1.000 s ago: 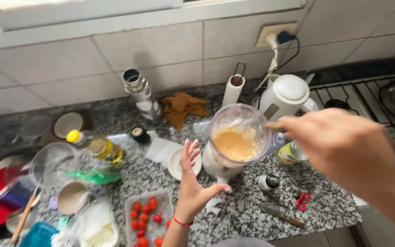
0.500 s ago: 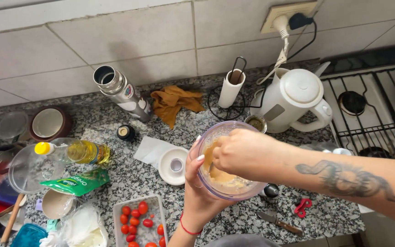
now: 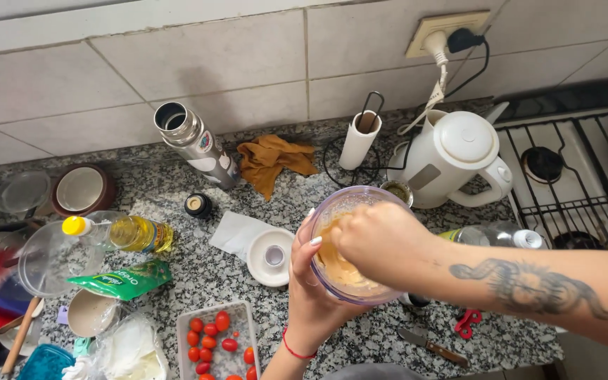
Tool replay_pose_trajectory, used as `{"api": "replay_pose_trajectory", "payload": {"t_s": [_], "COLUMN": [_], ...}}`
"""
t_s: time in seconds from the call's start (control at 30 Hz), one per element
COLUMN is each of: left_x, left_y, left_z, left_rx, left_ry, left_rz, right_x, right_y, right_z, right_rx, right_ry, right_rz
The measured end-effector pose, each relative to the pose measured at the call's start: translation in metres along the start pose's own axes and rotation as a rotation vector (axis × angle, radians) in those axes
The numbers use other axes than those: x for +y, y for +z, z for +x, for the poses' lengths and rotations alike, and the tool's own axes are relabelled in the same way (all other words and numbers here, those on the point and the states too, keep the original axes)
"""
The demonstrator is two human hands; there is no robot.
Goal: The person adds a white creamy substance to a blender containing a pinkish mixture using a spoon. They secure the lid, blend the contents, and then remove the lid to stir the mixture with the spoon. The person repeats the blending process and finally removes the blender jar from the base.
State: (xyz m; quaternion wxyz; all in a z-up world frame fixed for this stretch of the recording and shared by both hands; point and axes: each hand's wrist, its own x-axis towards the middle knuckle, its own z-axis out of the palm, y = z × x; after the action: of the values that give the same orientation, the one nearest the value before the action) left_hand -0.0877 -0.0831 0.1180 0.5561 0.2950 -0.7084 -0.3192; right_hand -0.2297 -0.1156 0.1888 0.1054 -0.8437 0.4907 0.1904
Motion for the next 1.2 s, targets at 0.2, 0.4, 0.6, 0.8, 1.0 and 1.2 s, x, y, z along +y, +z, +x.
{"api": "replay_pose_trajectory", "payload": {"t_s": [0.2, 0.4, 0.6, 0.8, 1.0, 1.2], "left_x": [0.002, -0.001, -0.001, 0.001, 0.001, 0.006], "left_y": [-0.001, -0.002, 0.000, -0.002, -0.001, -0.002], "left_z": [0.000, -0.003, -0.001, -0.001, -0.001, 0.003], "left_rx": [-0.012, -0.028, -0.005, -0.026, -0.018, -0.008], "left_ry": [-0.022, -0.038, -0.020, -0.055, -0.017, -0.022], "left_rz": [-0.052, -0.008, -0.056, -0.024, -0.052, -0.049], "right_x": [0.004, 0.010, -0.001, 0.013, 0.007, -0.002], "right_y": [0.009, 0.021, -0.005, 0.024, 0.011, -0.006], "right_z": [-0.009, 0.002, -0.007, 0.001, 0.002, -0.007], "right_rx": [0.146, 0.325, -0.086, 0.249, 0.022, -0.184], "right_ry": [-0.082, -0.106, -0.061, -0.076, -0.087, -0.034], "right_rz": [-0.289, -0.286, -0.027, -0.309, -0.021, -0.131]}}
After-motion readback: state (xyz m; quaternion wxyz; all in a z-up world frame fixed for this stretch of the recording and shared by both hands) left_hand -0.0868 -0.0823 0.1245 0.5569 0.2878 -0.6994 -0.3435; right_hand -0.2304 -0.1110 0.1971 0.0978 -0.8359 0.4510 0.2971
